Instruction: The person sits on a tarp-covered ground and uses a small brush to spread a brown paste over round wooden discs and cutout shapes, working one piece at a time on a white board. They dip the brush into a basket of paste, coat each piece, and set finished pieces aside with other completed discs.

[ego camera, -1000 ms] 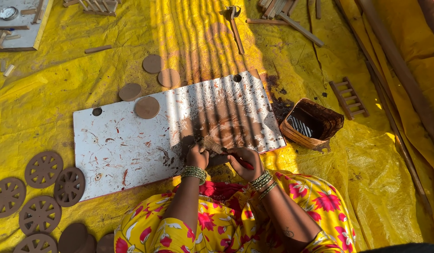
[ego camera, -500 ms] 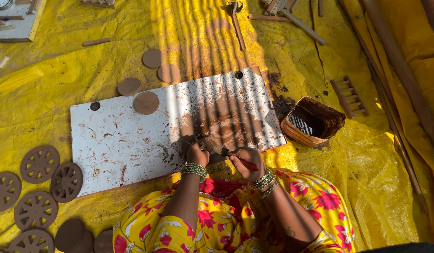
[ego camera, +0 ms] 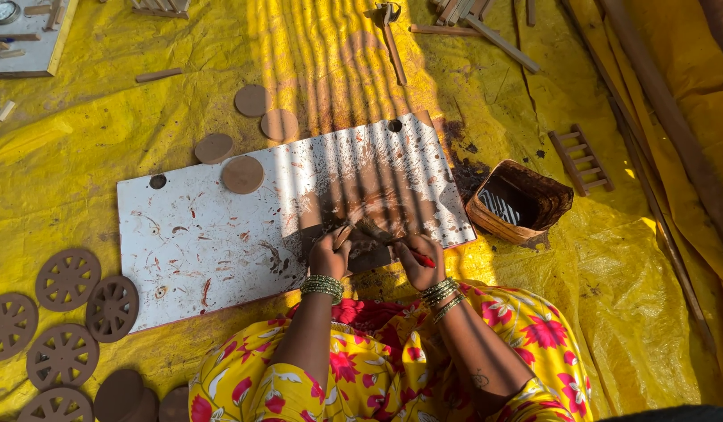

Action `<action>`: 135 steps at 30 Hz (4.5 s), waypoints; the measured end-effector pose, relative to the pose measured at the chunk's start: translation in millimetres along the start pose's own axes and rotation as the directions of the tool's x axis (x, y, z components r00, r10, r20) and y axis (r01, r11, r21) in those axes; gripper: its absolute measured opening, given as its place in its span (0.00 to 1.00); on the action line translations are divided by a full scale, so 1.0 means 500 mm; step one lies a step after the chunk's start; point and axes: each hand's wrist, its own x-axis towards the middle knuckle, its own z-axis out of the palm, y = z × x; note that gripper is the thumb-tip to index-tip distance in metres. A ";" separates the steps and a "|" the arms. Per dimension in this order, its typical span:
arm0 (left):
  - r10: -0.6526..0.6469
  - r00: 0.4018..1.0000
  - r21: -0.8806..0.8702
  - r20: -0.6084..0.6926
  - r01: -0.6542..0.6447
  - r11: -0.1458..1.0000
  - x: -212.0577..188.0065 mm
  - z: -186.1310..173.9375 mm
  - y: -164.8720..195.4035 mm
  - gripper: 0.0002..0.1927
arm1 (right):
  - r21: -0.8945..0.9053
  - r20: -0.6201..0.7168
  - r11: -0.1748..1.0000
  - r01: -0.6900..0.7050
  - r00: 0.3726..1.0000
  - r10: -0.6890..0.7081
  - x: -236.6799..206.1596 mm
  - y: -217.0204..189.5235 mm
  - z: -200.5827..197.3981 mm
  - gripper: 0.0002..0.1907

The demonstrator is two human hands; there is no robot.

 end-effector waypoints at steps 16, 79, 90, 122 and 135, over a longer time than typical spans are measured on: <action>-0.064 0.997 0.050 0.031 0.062 0.997 0.000 -0.008 0.005 0.12 | -0.023 0.042 0.993 -0.119 0.992 0.120 0.013 0.014 0.012 0.10; 0.057 0.998 -0.027 -0.013 -0.057 0.998 -0.003 -0.015 -0.002 0.17 | 0.095 0.048 0.927 -0.362 0.932 0.359 0.006 0.012 0.029 0.16; 0.033 0.999 0.015 0.036 -0.034 0.999 0.001 -0.014 -0.014 0.16 | 0.124 -0.008 0.969 -0.212 0.977 0.215 0.014 0.009 0.020 0.12; -0.139 0.988 0.006 0.073 0.139 0.990 -0.001 -0.035 0.025 0.18 | 0.344 0.047 0.908 -0.240 0.970 0.239 0.009 0.029 0.036 0.11; -0.085 0.995 0.120 0.058 0.077 0.990 0.010 -0.016 -0.007 0.16 | 0.246 0.053 0.933 -0.261 0.965 0.256 0.015 0.052 0.035 0.10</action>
